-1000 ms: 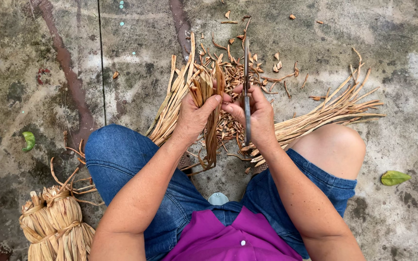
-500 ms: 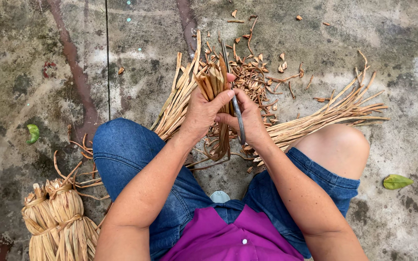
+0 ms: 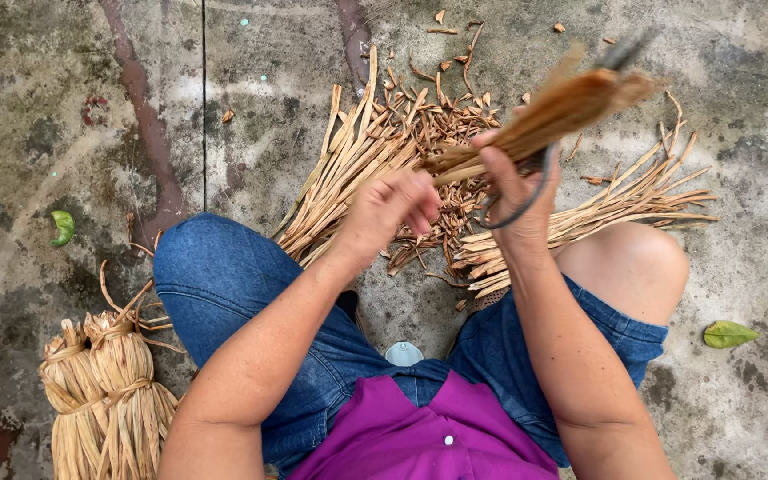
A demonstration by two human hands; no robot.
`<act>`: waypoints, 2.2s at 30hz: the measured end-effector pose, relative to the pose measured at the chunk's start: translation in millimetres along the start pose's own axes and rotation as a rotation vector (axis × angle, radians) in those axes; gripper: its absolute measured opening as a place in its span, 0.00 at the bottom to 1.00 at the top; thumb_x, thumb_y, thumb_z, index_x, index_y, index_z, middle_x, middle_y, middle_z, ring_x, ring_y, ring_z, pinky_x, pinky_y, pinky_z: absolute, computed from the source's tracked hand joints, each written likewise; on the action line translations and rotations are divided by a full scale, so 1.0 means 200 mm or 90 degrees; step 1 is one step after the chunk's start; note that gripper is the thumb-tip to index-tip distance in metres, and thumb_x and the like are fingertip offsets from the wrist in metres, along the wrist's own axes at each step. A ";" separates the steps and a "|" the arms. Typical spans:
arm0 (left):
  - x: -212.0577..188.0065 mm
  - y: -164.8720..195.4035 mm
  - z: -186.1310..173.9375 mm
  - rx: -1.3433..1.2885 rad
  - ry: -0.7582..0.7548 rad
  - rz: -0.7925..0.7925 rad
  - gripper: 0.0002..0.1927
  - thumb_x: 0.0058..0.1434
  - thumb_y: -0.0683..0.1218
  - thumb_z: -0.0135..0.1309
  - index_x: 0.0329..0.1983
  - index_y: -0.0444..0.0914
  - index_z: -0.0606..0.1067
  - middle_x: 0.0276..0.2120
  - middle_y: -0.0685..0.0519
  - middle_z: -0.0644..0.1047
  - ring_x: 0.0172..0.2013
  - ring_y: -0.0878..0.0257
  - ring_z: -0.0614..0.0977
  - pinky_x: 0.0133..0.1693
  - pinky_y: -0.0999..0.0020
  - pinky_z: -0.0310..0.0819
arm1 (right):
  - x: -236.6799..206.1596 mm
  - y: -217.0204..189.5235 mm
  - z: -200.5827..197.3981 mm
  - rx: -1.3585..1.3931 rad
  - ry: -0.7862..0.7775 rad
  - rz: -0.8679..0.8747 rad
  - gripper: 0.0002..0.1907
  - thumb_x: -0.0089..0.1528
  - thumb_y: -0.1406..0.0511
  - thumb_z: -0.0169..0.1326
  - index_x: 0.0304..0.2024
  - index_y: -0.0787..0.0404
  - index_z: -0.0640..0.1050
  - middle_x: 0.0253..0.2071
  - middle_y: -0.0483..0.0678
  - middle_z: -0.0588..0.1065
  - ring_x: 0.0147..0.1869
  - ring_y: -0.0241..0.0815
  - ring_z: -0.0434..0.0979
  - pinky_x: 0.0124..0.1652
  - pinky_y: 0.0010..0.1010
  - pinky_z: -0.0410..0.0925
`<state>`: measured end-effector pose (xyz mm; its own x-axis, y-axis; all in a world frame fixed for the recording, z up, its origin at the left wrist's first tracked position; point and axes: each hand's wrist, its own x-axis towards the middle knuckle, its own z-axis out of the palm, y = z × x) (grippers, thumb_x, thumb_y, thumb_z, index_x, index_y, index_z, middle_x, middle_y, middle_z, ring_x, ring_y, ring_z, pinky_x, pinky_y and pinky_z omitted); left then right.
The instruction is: The person sits on a concrete floor holding bundles of dried palm leaf strips and uses scissors to trim off the hard ends and split edges, letting the cut pieces fall onto a pile beside them. They gather and reposition the strips by hand and continue cutting through the bundle.
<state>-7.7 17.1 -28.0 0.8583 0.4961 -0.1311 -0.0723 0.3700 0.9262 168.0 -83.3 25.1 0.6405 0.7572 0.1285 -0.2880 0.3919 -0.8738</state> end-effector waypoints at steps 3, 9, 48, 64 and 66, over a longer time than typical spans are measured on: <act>-0.02 -0.05 0.13 -0.108 -0.132 -0.149 0.36 0.70 0.69 0.41 0.59 0.33 0.73 0.48 0.42 0.81 0.46 0.56 0.84 0.47 0.64 0.80 | -0.02 -0.05 -0.02 0.077 -0.003 -0.037 0.33 0.63 0.73 0.67 0.66 0.58 0.65 0.47 0.49 0.79 0.51 0.38 0.78 0.50 0.24 0.70; 0.10 0.07 0.06 -0.434 -0.049 0.001 0.35 0.70 0.69 0.39 0.60 0.37 0.70 0.53 0.43 0.78 0.55 0.53 0.82 0.58 0.55 0.78 | -0.18 -0.02 -0.05 0.004 -0.152 -0.042 0.32 0.63 0.74 0.67 0.64 0.58 0.65 0.48 0.52 0.78 0.50 0.39 0.77 0.49 0.25 0.71; 0.12 0.55 -0.29 0.137 0.114 0.129 0.18 0.73 0.53 0.49 0.60 0.42 0.76 0.22 0.64 0.67 0.20 0.76 0.64 0.22 0.80 0.56 | -0.28 0.15 -0.15 -0.448 -0.398 0.107 0.33 0.57 0.69 0.64 0.64 0.58 0.70 0.54 0.49 0.78 0.58 0.42 0.78 0.56 0.33 0.71; 0.00 0.42 -0.15 0.347 -0.103 0.059 0.20 0.71 0.51 0.50 0.64 0.42 0.74 0.33 0.65 0.75 0.29 0.75 0.70 0.32 0.75 0.71 | -0.13 -0.08 -0.14 -0.507 -0.217 0.007 0.35 0.58 0.60 0.69 0.65 0.61 0.71 0.46 0.47 0.78 0.50 0.35 0.79 0.50 0.27 0.72; 0.00 0.42 -0.15 0.395 -0.092 0.025 0.19 0.71 0.51 0.51 0.62 0.42 0.75 0.30 0.64 0.74 0.27 0.74 0.70 0.30 0.74 0.69 | -0.13 -0.09 -0.14 -0.540 -0.207 0.031 0.35 0.56 0.60 0.69 0.64 0.61 0.73 0.43 0.47 0.78 0.46 0.34 0.78 0.46 0.26 0.72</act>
<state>-29.1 71.8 38.2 0.9238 0.3737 -0.0839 0.1654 -0.1916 0.9674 176.0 -125.3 23.9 0.3717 0.9234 0.0961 0.3940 -0.0632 -0.9169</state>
